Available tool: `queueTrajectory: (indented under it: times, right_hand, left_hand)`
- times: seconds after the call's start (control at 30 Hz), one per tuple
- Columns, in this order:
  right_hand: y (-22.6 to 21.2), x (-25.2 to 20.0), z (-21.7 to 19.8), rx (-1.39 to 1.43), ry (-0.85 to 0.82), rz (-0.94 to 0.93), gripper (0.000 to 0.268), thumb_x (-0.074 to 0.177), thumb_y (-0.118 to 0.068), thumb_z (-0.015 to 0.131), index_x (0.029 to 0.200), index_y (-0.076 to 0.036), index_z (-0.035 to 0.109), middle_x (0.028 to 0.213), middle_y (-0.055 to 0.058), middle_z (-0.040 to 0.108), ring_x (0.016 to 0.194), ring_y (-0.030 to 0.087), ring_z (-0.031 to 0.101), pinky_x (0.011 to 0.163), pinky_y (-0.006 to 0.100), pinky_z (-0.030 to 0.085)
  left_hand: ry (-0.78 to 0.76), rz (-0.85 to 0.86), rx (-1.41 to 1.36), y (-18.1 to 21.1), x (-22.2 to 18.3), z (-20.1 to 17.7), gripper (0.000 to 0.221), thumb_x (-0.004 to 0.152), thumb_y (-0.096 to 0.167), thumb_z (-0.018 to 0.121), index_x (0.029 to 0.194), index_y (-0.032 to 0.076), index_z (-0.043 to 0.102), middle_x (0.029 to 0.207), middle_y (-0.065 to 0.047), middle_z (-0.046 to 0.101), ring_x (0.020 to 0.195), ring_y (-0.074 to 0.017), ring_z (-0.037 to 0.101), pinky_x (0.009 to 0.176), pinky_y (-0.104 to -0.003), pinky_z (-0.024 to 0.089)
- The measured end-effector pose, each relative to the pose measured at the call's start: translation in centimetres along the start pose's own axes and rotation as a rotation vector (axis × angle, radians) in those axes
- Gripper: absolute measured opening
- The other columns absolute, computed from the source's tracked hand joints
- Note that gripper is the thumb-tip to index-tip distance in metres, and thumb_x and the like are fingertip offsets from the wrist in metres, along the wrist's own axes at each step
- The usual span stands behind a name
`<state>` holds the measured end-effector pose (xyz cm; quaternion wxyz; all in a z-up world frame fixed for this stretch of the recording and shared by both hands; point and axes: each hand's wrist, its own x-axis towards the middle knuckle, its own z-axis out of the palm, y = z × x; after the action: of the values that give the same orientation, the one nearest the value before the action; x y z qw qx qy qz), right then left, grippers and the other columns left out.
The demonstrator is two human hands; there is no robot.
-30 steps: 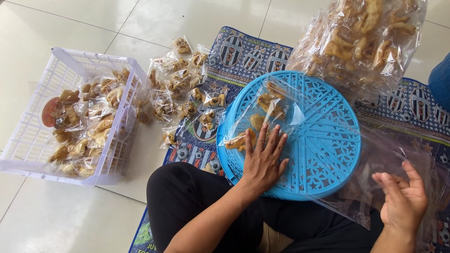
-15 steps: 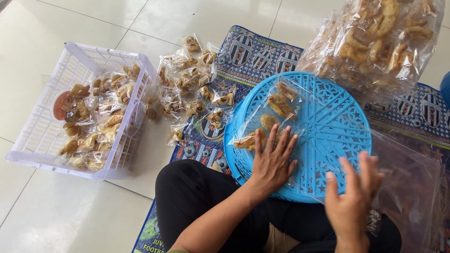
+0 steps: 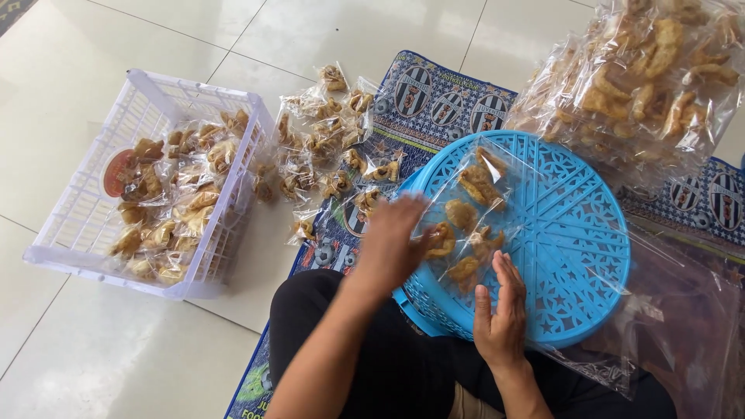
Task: Packaging individual fried snacks into small plastic bags while sitting on the floor.
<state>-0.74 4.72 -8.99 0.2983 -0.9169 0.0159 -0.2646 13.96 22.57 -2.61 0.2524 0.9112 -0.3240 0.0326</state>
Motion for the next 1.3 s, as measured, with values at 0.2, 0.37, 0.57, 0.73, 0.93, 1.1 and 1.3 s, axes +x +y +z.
queueTrajectory:
  times: [0.2, 0.37, 0.57, 0.73, 0.93, 1.1, 1.3]
  right_hand:
    - [0.0, -0.3, 0.4, -0.028, 0.023, -0.047, 0.049, 0.109, -0.027, 0.044, 0.148, 0.002, 0.044, 0.154, 0.02, 0.05, 0.149, 0.037, 0.044, 0.128, 0.053, 0.033]
    - [-0.1, -0.2, 0.6, -0.062, 0.021, -0.075, 0.046, 0.107, -0.024, 0.049, 0.145, 0.003, 0.047, 0.153, 0.02, 0.052, 0.148, 0.037, 0.046, 0.127, 0.053, 0.034]
    - [-0.5, 0.2, 0.4, -0.075, 0.014, -0.076, 0.046, 0.107, -0.025, 0.048, 0.142, 0.003, 0.049, 0.152, 0.02, 0.053, 0.147, 0.037, 0.047, 0.125, 0.05, 0.038]
    - [-0.5, 0.2, 0.4, -0.065, 0.009, -0.062, 0.045, 0.106, -0.025, 0.048, 0.142, 0.003, 0.05, 0.152, 0.02, 0.053, 0.147, 0.037, 0.047, 0.123, 0.048, 0.04]
    - [-0.5, 0.1, 0.4, -0.051, 0.025, -0.074, 0.044, 0.107, -0.025, 0.049, 0.141, 0.003, 0.05, 0.15, 0.02, 0.054, 0.146, 0.037, 0.048, 0.123, 0.048, 0.041]
    - [-0.4, 0.1, 0.5, -0.049, 0.042, -0.092, 0.045, 0.106, -0.025, 0.049, 0.14, 0.004, 0.051, 0.149, 0.02, 0.055, 0.145, 0.037, 0.049, 0.122, 0.047, 0.041]
    - [-0.2, 0.0, 0.6, -0.033, 0.066, -0.107, 0.044, 0.106, -0.024, 0.051, 0.141, 0.004, 0.051, 0.148, 0.021, 0.056, 0.144, 0.037, 0.05, 0.123, 0.048, 0.041]
  left_hand:
    - [0.096, -0.488, -0.166, -14.7, -2.0, -1.7, 0.049, 0.103, 0.04, 0.055, 0.145, 0.015, 0.055, 0.124, -0.016, 0.07, 0.106, -0.0272, 0.066, 0.093, -0.046, 0.053]
    - [-0.238, -0.382, 0.023, -24.3, -7.0, 8.0, 0.068, 0.096, 0.053, 0.063, 0.144, 0.006, 0.051, 0.143, -0.02, 0.058, 0.127, -0.0378, 0.056, 0.096, -0.053, 0.054]
    - [-0.115, -0.337, 0.186, -27.5, -11.9, 16.3, 0.082, 0.089, 0.047, 0.067, 0.155, 0.006, 0.04, 0.163, -0.02, 0.035, 0.155, -0.0384, 0.024, 0.123, -0.052, 0.025]
    - [0.113, -0.372, 0.108, -28.0, -12.4, 16.5, 0.061, 0.09, 0.013, 0.063, 0.147, 0.001, 0.047, 0.151, -0.025, 0.048, 0.143, -0.0433, 0.04, 0.116, -0.052, 0.038]
    - [0.441, -0.814, -0.425, -27.6, -11.6, 13.9, 0.046, 0.09, 0.011, 0.06, 0.135, 0.008, 0.063, 0.13, -0.011, 0.067, 0.119, -0.0255, 0.062, 0.102, -0.038, 0.05]
    - [0.902, -1.018, -1.4, -25.8, -10.5, 8.6, 0.018, 0.094, 0.001, 0.056, 0.111, 0.006, 0.06, 0.115, -0.014, 0.072, 0.1, -0.0293, 0.072, 0.085, -0.043, 0.065]
    - [0.83, -0.803, -2.054, -15.3, -7.8, -3.7, 0.056, 0.08, 0.009, 0.07, 0.135, 0.004, 0.06, 0.144, -0.02, 0.063, 0.119, -0.0351, 0.068, 0.097, -0.044, 0.06]
